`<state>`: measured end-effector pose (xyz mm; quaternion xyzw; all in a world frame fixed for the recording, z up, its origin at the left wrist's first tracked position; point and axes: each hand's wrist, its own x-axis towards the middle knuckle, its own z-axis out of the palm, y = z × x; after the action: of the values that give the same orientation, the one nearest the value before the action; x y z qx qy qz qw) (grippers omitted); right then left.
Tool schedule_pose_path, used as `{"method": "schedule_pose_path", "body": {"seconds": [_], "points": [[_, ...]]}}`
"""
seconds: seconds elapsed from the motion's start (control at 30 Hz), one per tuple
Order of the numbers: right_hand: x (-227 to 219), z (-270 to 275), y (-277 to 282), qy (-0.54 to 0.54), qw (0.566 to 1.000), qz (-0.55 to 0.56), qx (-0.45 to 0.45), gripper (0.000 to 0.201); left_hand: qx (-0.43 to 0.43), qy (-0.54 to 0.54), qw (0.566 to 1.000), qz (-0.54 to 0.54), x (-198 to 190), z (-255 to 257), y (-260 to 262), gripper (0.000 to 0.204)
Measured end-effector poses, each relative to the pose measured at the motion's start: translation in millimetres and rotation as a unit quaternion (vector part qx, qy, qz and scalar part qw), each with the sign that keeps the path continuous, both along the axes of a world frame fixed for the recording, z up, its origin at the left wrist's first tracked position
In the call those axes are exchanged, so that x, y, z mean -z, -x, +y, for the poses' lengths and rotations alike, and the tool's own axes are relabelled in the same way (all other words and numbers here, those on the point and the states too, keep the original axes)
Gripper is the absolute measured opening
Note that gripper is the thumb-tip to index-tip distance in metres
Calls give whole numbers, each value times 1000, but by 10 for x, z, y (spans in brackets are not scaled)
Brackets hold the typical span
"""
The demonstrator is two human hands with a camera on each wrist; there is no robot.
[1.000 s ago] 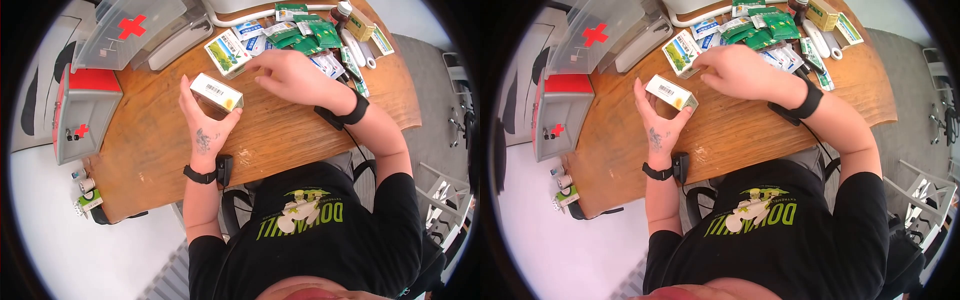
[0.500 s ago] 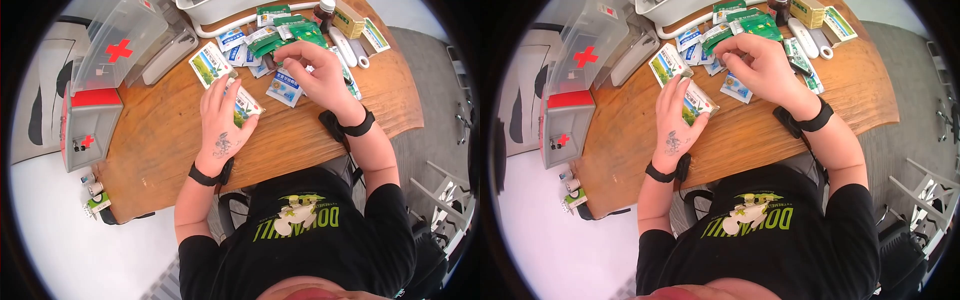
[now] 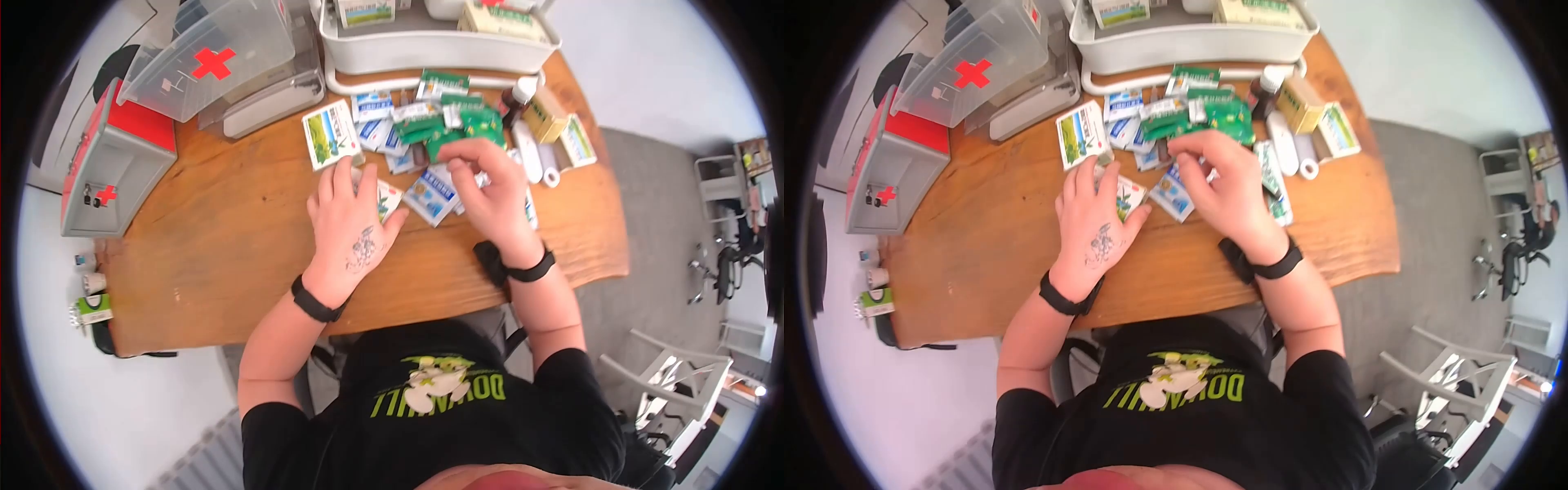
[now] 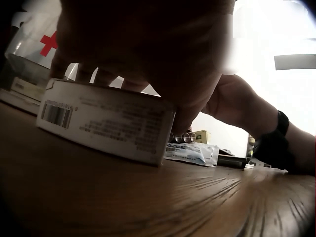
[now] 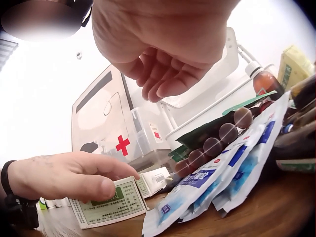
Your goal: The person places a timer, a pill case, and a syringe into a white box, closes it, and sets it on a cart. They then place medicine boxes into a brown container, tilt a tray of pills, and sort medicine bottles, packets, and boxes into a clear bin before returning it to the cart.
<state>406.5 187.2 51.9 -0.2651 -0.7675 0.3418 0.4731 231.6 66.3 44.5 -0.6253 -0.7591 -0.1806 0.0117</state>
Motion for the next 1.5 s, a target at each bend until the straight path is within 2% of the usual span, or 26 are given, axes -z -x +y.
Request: {"method": "schedule_pose_path", "body": {"seconds": [0.1, 0.23, 0.33, 0.4, 0.43, 0.47, 0.53, 0.6, 0.67, 0.8, 0.9, 1.0, 1.1, 1.3, 1.4, 1.47, 1.5], "points": [[24, 16, 17, 58, 998, 12, 13, 13, 35, -14, 999, -37, -109, -38, 41, 72], [-153, 57, -50, 43, 998, -2, 46, 15, 67, -48, 991, -101, -197, -199, 303, 70], [-471, 167, -131, -38, 994, -62, 81, 14, 52, -103, 981, -159, -142, -338, 520, 64], [-727, 354, -185, -117, 976, -138, 124, 15, 29, -144, 965, -218, -30, -414, 677, 61], [-869, 454, -183, -97, 969, -167, 156, 17, 19, -166, 960, -227, 12, -448, 739, 52], [-986, 581, -175, -77, 960, -194, 187, 19, 6, -175, 941, -290, 55, -469, 794, 50], [-1054, 1074, -225, -150, 942, -233, 189, 24, -20, -188, 892, -410, 161, -495, 906, 46], [-1157, 1474, -206, -95, 916, -315, 229, 28, -30, -200, 852, -484, 302, -490, 1005, 41], [-1211, 1772, -119, -72, 918, -332, 205, 31, -38, -210, 812, -543, 329, -490, 1058, 40], [-1325, 1931, 371, -74, 895, -409, 161, 31, -38, -204, 787, -581, 363, -501, 1085, 38], [-1267, 2051, 879, -128, 888, -433, 84, 35, -46, -195, 767, -610, 376, -475, 1069, 38], [-1143, 2270, 1361, -237, 843, -483, 11, 40, -57, -192, 757, -622, 430, -445, 1101, 37], [-1048, 2439, 1749, -281, 789, -546, 25, 45, -73, -192, 743, -638, 474, -418, 1160, 36], [-835, 2701, 2133, -304, 755, -581, 5, 57, -114, -222, 717, -651, 564, -382, 1267, 30], [-714, 2767, 2198, -274, 763, -586, 2, 62, -131, -226, 696, -669, 572, -374, 1287, 28], [-673, 2819, 2212, -304, 762, -571, 8, 59, -138, -225, 690, -674, 548, -361, 1287, 28], [-655, 2834, 2212, -318, 762, -564, 12, 58, -132, -229, 700, -663, 564, -365, 1285, 27]]}}
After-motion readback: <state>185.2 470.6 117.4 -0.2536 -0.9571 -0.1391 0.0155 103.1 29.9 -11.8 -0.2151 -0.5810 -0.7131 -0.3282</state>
